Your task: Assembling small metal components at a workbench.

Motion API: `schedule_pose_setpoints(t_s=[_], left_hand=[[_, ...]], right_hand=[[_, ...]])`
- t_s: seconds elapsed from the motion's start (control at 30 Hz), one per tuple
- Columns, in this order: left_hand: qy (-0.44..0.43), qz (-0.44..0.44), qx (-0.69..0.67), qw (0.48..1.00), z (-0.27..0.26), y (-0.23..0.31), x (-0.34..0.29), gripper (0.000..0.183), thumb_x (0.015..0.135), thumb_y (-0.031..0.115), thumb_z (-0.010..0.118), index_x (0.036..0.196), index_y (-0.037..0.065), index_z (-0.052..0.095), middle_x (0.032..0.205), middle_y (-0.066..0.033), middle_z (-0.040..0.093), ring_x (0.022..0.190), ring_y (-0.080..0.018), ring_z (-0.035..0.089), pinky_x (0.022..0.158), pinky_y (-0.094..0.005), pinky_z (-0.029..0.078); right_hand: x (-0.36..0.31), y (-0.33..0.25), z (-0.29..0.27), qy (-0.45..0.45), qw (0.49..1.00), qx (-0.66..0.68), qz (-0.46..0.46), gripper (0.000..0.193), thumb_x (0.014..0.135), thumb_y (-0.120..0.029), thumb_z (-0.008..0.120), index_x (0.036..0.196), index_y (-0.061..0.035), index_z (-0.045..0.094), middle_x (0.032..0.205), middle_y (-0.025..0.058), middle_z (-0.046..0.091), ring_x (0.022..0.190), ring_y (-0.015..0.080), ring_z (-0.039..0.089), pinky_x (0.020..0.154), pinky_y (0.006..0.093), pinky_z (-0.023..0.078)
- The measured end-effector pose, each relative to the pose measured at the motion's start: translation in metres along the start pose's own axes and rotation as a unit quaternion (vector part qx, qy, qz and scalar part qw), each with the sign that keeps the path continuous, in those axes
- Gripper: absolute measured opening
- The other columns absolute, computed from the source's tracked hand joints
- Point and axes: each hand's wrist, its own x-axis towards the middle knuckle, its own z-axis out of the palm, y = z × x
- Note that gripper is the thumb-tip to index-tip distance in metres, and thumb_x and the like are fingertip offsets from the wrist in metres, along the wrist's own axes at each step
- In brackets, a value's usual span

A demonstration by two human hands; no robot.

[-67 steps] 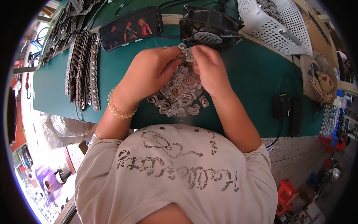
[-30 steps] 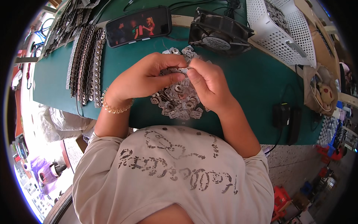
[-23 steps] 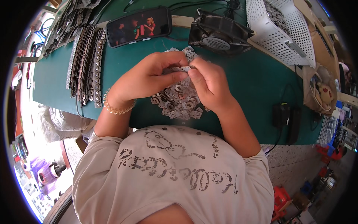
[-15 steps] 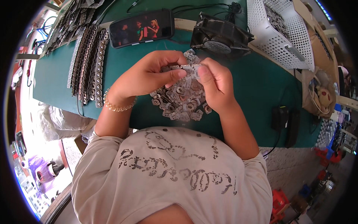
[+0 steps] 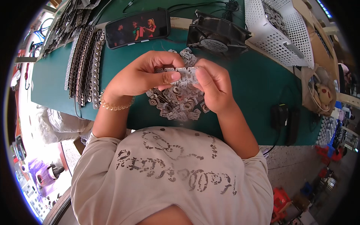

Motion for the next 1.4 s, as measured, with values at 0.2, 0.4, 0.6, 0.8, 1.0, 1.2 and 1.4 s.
schedule_pose_setpoints(t_s=[0.2,0.4,0.6,0.8,1.0,1.2,1.4], left_hand=[[-0.006,-0.004,-0.001,1.000,-0.001,-0.001,0.001,0.017,0.096,0.013,0.056,0.087,-0.001,0.057,0.065,0.0038,0.045,0.056,-0.0034,0.037,0.049,-0.0194,0.029],[-0.008,0.005,-0.014,1.000,-0.001,-0.002,0.001,0.017,0.096,0.014,0.056,0.087,-0.001,0.057,0.065,0.0039,0.045,0.056,-0.0032,0.037,0.049,-0.0188,0.029],[-0.011,0.007,-0.022,1.000,-0.001,-0.005,0.002,0.016,0.096,0.013,0.056,0.088,-0.001,0.057,0.066,0.0040,0.045,0.056,-0.0032,0.037,0.049,-0.0187,0.029],[-0.014,0.017,-0.034,0.999,0.001,-0.004,0.003,0.015,0.096,0.013,0.057,0.089,0.000,0.057,0.066,0.0047,0.043,0.057,-0.0031,0.036,0.049,-0.0189,0.029],[0.003,0.007,-0.004,1.000,-0.001,-0.004,0.002,0.014,0.096,0.012,0.056,0.088,0.001,0.056,0.070,0.0043,0.045,0.057,-0.0033,0.036,0.050,-0.0193,0.029],[0.016,0.001,-0.007,1.000,0.000,-0.006,0.004,0.009,0.095,0.009,0.055,0.091,0.001,0.055,0.073,0.0035,0.047,0.059,-0.0033,0.037,0.052,-0.0198,0.030],[0.012,-0.004,-0.007,1.000,-0.001,-0.006,0.004,0.006,0.094,0.007,0.054,0.095,0.001,0.054,0.076,0.0034,0.048,0.061,-0.0035,0.038,0.053,-0.0198,0.032]], right_hand=[[0.001,0.003,-0.001,0.001,1.000,0.016,-0.004,0.030,0.099,-0.021,0.047,0.078,-0.0020,0.054,0.068,-0.0027,0.049,0.059,0.0028,0.037,0.052,0.0197,0.029],[0.001,0.002,-0.001,0.003,0.999,0.044,0.016,0.030,0.100,-0.023,0.047,0.081,-0.0012,0.055,0.071,-0.0020,0.050,0.061,0.0020,0.039,0.051,0.0178,0.031],[0.002,0.004,-0.002,-0.005,0.998,0.054,0.003,0.031,0.100,-0.024,0.047,0.081,-0.0009,0.055,0.071,-0.0017,0.050,0.060,0.0020,0.038,0.051,0.0177,0.030],[0.002,0.008,-0.003,-0.017,0.996,0.085,0.000,0.031,0.100,-0.024,0.047,0.080,-0.0013,0.054,0.070,-0.0019,0.049,0.058,0.0020,0.037,0.050,0.0178,0.029],[0.004,0.004,-0.002,0.004,1.000,-0.005,-0.018,0.033,0.100,-0.025,0.047,0.079,-0.0012,0.054,0.071,-0.0019,0.049,0.061,0.0019,0.039,0.051,0.0175,0.031],[0.005,0.009,-0.005,0.010,0.999,0.041,0.017,0.033,0.100,-0.026,0.046,0.079,-0.0020,0.053,0.075,-0.0021,0.048,0.066,0.0024,0.040,0.052,0.0172,0.035],[0.006,0.007,-0.005,0.017,0.995,0.079,0.051,0.032,0.101,-0.025,0.046,0.079,-0.0020,0.053,0.075,-0.0025,0.045,0.067,0.0024,0.039,0.054,0.0168,0.036]])
